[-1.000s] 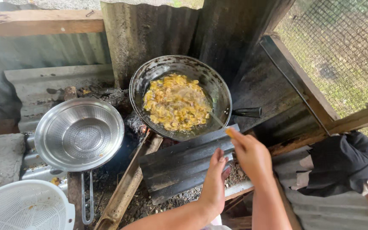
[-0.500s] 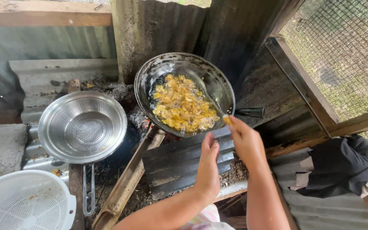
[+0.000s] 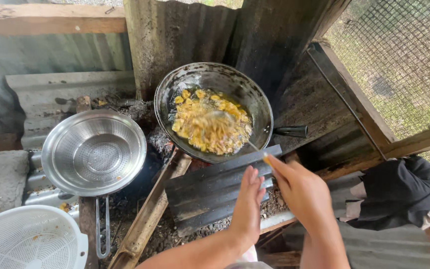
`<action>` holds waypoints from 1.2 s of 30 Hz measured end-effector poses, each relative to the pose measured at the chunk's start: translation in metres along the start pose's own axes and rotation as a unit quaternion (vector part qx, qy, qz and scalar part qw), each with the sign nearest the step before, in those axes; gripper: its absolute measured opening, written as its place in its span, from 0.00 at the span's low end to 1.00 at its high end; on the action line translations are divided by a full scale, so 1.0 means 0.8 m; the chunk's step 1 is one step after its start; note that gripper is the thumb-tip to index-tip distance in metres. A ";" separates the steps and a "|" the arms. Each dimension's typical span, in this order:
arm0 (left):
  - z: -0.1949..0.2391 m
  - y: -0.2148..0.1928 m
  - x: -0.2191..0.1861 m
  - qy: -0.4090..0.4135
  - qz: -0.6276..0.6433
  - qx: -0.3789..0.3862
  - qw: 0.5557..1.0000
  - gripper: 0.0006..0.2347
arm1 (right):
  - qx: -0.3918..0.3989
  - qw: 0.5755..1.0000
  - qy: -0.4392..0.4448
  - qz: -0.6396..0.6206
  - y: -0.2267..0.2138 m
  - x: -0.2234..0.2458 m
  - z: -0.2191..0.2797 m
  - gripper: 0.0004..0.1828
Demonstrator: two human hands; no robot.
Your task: The person deep-fries pieces of food in a wok with oil, using a skimmer tool to continuously stir and separate them. The person then picks up a metal strainer pot, uses the skimmer to lift the fried items out of the wok, and transfers them into the strainer pot.
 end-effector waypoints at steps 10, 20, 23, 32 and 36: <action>0.008 0.011 0.009 -0.082 0.015 -0.016 0.996 0.28 | -0.021 0.999 0.022 -0.009 0.029 -0.005 0.008 0.20; -0.012 -0.001 0.021 -0.033 0.024 -0.006 0.999 0.29 | -0.036 0.998 0.004 -0.043 0.049 -0.022 -0.003 0.21; -0.005 -0.005 0.026 -0.063 0.031 -0.007 0.998 0.30 | -0.025 0.998 0.047 -0.035 0.016 -0.024 0.039 0.20; -0.027 0.003 0.012 -0.058 0.025 -0.044 0.997 0.32 | -0.045 0.995 0.047 -0.077 0.032 -0.046 -0.010 0.18; -0.029 0.002 0.014 -0.050 0.009 -0.054 0.997 0.31 | -0.103 0.985 0.110 -0.079 0.035 -0.084 -0.024 0.18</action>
Point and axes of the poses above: each hand's wrist, its own z-axis away from the middle knuckle, its own y-axis out of the palm, x = y × z, the point moved 5 cm from there along -z, towards the middle knuckle, and after that the axes turned 8 degrees about -z, right-handed, at the moved point
